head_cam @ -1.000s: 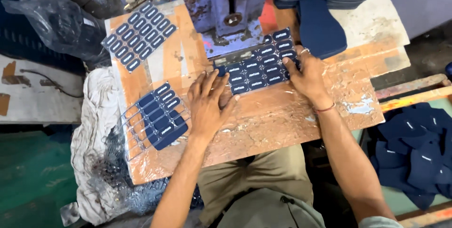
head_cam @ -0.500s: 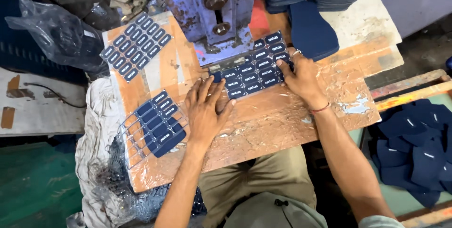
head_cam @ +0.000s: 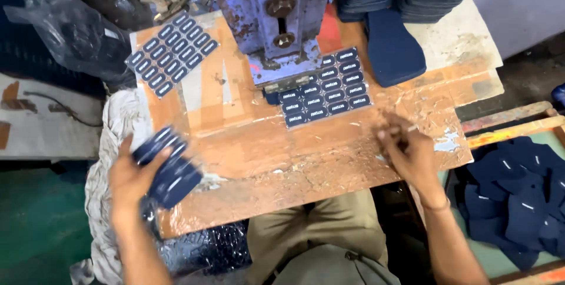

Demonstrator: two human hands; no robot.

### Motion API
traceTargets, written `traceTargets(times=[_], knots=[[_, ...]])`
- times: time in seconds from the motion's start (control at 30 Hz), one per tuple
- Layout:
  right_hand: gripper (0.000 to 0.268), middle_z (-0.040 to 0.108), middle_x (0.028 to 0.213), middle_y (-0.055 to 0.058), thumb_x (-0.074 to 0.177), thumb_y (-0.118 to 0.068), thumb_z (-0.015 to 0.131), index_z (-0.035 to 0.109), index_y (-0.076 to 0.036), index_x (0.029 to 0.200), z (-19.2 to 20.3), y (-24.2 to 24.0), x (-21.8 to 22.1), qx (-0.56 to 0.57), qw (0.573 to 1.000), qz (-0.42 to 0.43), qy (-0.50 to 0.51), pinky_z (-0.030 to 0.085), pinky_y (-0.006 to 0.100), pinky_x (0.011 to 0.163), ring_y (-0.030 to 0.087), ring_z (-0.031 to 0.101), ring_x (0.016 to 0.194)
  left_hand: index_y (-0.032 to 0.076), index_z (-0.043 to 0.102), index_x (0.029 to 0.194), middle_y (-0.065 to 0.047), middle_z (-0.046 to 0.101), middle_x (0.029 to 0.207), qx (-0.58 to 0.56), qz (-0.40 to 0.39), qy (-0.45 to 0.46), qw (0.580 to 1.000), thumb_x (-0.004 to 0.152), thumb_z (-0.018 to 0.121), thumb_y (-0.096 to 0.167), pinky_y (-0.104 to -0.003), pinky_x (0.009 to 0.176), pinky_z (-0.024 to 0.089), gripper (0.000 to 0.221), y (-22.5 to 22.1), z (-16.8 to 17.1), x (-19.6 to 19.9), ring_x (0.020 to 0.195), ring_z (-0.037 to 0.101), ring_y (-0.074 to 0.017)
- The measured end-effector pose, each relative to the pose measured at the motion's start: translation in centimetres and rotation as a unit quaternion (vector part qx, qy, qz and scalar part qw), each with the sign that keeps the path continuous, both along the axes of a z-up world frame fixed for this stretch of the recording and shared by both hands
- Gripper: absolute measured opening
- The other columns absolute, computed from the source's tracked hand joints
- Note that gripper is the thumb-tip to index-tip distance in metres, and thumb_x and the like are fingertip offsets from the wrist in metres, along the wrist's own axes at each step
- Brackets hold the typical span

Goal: Stamping logos onto fabric pieces using a manual press machine.

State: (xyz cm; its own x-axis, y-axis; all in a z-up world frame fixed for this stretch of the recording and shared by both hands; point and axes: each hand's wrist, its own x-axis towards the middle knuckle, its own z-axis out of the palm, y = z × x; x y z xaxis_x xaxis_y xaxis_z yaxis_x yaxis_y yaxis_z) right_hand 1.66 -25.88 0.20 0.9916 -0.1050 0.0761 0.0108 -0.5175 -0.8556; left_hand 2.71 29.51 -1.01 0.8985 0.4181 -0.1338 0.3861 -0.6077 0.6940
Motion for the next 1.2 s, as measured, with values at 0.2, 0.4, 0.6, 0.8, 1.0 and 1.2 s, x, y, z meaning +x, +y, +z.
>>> traceTargets(times=[0.2,0.4,0.6,0.8,1.0,1.2], knots=[[0.024,0.074,0.124,0.007,0.086,-0.013,0.08,0.062,-0.012,0.101,4.5,6.6,-2.7,0.01,0.972,0.232,-0.042,0.057,0.03,0.07,0.018,0.071,0.1,0.011,0.069,0.124,-0.008,0.078,0.11,-0.021,-0.103,-0.156,0.982,0.083,0.084,0.025,-0.03,0.081,0.061,0.046,-10.6,5.6,-6.3,0.092,0.077,-0.0186],[0.017,0.073,0.106,0.012,0.091,-0.014,0.077,0.073,-0.006,0.106,2.1,11.8,1.0,-0.136,0.95,0.251,-0.122,0.056,0.042,0.084,0.034,0.07,0.097,0.007,0.067,0.13,-0.015,0.072,0.117,-0.032,-0.167,-0.199,0.965,0.085,0.082,0.034,-0.041,0.094,0.051,0.055,-21.2,5.8,-2.3,0.105,0.069,-0.0317],[0.028,0.071,0.099,0.012,0.087,-0.006,0.07,0.074,-0.007,0.115,3.7,11.9,5.4,-0.14,0.925,0.314,-0.16,0.054,0.043,0.086,0.034,0.067,0.098,0.009,0.076,0.122,-0.012,0.069,0.104,-0.12,-0.395,-0.104,0.905,0.111,0.043,0.045,-0.046,0.115,0.036,0.05,-18.3,2.3,1.9,0.124,0.056,-0.0326],[0.027,0.073,0.103,0.018,0.075,-0.005,0.065,0.075,-0.004,0.1,1.4,9.2,-1.4,-0.209,0.882,0.38,-0.183,0.049,0.051,0.084,0.039,0.065,0.096,0.006,0.08,0.114,-0.013,0.066,0.111,-0.064,-0.428,-0.019,0.901,0.107,0.032,0.048,-0.05,0.108,0.034,0.064,-18.7,4.0,2.6,0.116,0.054,-0.0341],[0.016,0.076,0.088,0.008,0.076,-0.003,0.081,0.073,-0.005,0.09,3.4,1.0,-11.1,-0.027,0.926,0.369,0.08,0.06,0.034,0.067,0.021,0.074,0.08,0.008,0.077,0.107,-0.008,0.07,0.112,0.005,-0.382,0.079,0.921,0.104,0.049,0.055,-0.041,0.111,0.046,0.055,-19.9,5.9,3.0,0.116,0.064,-0.0259],[0.025,0.069,0.092,0.005,0.099,-0.001,0.058,0.065,0.0,0.123,4.4,-7.5,-3.1,0.069,0.989,0.097,0.086,0.052,0.023,0.06,0.011,0.063,0.07,0.002,0.07,0.128,-0.017,0.065,0.122,0.121,-0.405,-0.254,0.87,0.075,0.081,0.036,-0.051,0.102,0.039,0.064,-20.8,4.0,0.8,0.118,0.054,-0.0404]])
